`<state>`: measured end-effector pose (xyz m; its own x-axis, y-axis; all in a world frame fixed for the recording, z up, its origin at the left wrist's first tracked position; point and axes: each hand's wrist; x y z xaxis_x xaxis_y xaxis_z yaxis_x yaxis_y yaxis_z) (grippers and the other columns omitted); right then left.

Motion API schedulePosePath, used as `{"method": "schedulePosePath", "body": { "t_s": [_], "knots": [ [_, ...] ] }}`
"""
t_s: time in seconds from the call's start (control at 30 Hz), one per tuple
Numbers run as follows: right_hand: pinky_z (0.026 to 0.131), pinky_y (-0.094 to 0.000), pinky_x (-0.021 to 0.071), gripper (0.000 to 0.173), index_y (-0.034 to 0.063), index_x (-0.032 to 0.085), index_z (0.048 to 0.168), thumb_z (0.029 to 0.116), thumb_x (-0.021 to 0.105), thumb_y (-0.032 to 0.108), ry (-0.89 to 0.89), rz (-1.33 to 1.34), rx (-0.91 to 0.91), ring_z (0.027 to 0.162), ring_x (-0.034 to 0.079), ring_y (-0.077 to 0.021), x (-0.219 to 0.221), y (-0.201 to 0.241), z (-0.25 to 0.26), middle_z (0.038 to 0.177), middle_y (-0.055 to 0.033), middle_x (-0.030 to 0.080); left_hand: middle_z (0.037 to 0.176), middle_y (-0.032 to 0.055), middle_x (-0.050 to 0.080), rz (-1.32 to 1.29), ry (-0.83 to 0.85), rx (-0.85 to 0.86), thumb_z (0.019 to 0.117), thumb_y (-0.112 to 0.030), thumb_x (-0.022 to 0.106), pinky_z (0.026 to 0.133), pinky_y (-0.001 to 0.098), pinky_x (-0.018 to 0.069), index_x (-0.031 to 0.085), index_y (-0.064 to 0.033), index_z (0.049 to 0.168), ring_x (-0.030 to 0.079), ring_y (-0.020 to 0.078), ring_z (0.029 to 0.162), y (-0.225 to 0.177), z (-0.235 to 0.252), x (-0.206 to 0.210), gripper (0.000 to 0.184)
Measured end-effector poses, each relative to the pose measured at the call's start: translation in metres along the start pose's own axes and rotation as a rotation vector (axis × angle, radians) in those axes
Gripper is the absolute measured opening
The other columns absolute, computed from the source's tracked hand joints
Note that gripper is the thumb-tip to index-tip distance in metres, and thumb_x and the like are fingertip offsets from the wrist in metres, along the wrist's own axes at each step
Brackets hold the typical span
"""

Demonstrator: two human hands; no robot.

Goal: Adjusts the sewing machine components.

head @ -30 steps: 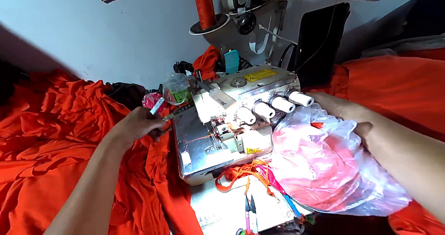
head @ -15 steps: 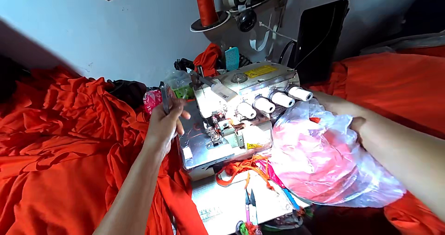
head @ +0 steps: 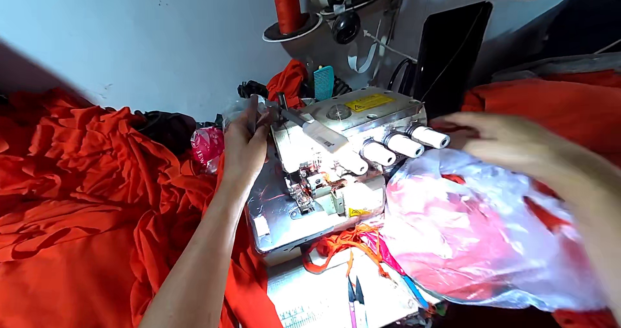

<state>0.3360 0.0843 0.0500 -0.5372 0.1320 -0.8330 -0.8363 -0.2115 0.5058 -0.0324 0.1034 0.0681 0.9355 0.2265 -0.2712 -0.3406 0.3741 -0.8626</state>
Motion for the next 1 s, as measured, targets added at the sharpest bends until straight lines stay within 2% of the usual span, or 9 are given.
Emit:
{"method": "schedulePosePath", "body": {
  "t_s": [0.07, 0.17, 0.2, 0.3, 0.47, 0.6, 0.77, 0.87, 1.0],
  "knots": [
    [0.081, -0.0594, 0.0522, 0.037, -0.0055, 0.063, 0.122, 0.1056, 0.051, 0.025, -0.298, -0.040, -0.130, 0.093, 0.066, -0.0389, -0.001, 0.020, -0.051, 0.106, -0.0270, 0.067, 0.086, -0.0026, 0.061, 0.054, 0.023, 0.014, 0.1037, -0.007, 0.044, 0.055, 0.0178, 0.0483, 0.061, -0.0027, 0.130, 0.056, -0.0016, 0.063, 0.000, 0.003, 0.001, 0.031],
    [0.077, -0.0210, 0.0541, 0.031, -0.0005, 0.062, 0.107, 0.0982, 0.059, 0.029, -0.418, 0.221, -0.185, 0.087, 0.062, -0.0010, 0.054, 0.078, -0.113, 0.096, -0.0039, 0.066, 0.066, -0.0072, 0.052, -0.025, 0.060, -0.162, 0.1083, -0.012, 0.045, 0.047, 0.0150, 0.0414, 0.055, -0.0119, 0.093, 0.048, -0.0024, 0.051, 0.002, 0.014, 0.001, 0.018],
    [0.078, -0.0174, 0.0543, 0.026, 0.0033, 0.064, 0.104, 0.0937, 0.064, 0.027, -0.381, 0.328, -0.174, 0.088, 0.063, 0.0010, 0.079, 0.095, -0.119, 0.095, -0.0016, 0.068, 0.058, -0.0086, 0.050, -0.066, 0.079, -0.239, 0.1094, -0.013, 0.044, 0.040, 0.0128, 0.0346, 0.052, -0.0136, 0.086, 0.042, -0.0034, 0.043, 0.002, 0.017, 0.000, 0.024],
    [0.084, -0.0273, 0.0541, 0.034, 0.0078, 0.070, 0.098, 0.0845, 0.072, 0.039, -0.405, 0.354, -0.131, 0.095, 0.066, -0.0104, 0.138, 0.137, -0.102, 0.096, -0.0052, 0.071, 0.053, -0.0089, 0.050, -0.114, 0.118, -0.371, 0.1097, -0.013, 0.043, 0.036, 0.0122, 0.0256, 0.053, -0.0134, 0.085, 0.034, -0.0032, 0.037, 0.004, 0.020, -0.002, 0.027],
    [0.078, -0.0434, 0.0491, 0.043, 0.0096, 0.066, 0.093, 0.0746, 0.075, 0.048, -0.504, 0.248, -0.057, 0.094, 0.062, -0.0263, 0.165, 0.160, -0.066, 0.100, -0.0105, 0.067, 0.057, -0.0083, 0.048, 0.007, 0.118, -0.383, 0.1083, -0.012, 0.046, 0.039, 0.0128, 0.0294, 0.054, -0.0122, 0.088, 0.037, -0.0028, 0.041, 0.012, 0.016, 0.000, 0.022],
    [0.078, -0.0448, 0.0435, 0.043, 0.0102, 0.063, 0.086, 0.0710, 0.075, 0.049, -0.554, 0.230, -0.047, 0.089, 0.059, -0.0254, 0.169, 0.151, -0.061, 0.088, -0.0079, 0.063, 0.061, -0.0053, 0.048, 0.153, 0.136, -0.411, 0.1082, -0.019, 0.050, 0.044, 0.0161, 0.0334, 0.056, -0.0095, 0.088, 0.040, 0.0000, 0.046, 0.010, 0.019, -0.001, 0.023],
    [0.084, -0.0477, 0.0401, 0.041, 0.0099, 0.065, 0.086, 0.0718, 0.075, 0.047, -0.593, 0.288, -0.088, 0.095, 0.060, -0.0252, 0.175, 0.146, -0.060, 0.094, -0.0087, 0.066, 0.070, -0.0010, 0.047, 0.198, 0.179, -0.477, 0.1098, -0.021, 0.046, 0.049, 0.0208, 0.0339, 0.055, -0.0070, 0.094, 0.041, 0.0046, 0.053, 0.007, 0.020, -0.001, 0.023],
    [0.084, -0.0502, 0.0411, 0.044, 0.0079, 0.070, 0.091, 0.0723, 0.074, 0.048, -0.566, 0.282, -0.111, 0.095, 0.062, -0.0266, 0.175, 0.144, -0.059, 0.099, -0.0095, 0.070, 0.061, -0.0048, 0.046, 0.061, 0.170, -0.480, 0.1107, -0.025, 0.043, 0.039, 0.0155, 0.0265, 0.054, -0.0121, 0.091, 0.033, 0.0002, 0.042, 0.005, 0.015, -0.004, 0.026],
    [0.080, -0.0528, 0.0454, 0.045, 0.0079, 0.070, 0.085, 0.0723, 0.075, 0.050, -0.532, 0.258, -0.134, 0.090, 0.064, -0.0298, 0.169, 0.142, -0.056, 0.091, -0.0105, 0.069, 0.078, 0.0035, 0.058, 0.325, 0.271, -0.341, 0.1071, -0.030, 0.052, 0.045, 0.0250, 0.0426, 0.059, -0.0088, 0.124, 0.047, 0.0083, 0.050, 0.001, -0.026, -0.021, 0.028]
  ]
}}
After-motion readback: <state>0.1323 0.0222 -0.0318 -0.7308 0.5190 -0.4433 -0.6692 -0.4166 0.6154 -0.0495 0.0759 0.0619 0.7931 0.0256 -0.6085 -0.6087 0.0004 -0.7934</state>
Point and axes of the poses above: each hand's wrist, its own z-axis towards the middle knuckle, its own x-axis out of the palm, y = z × x
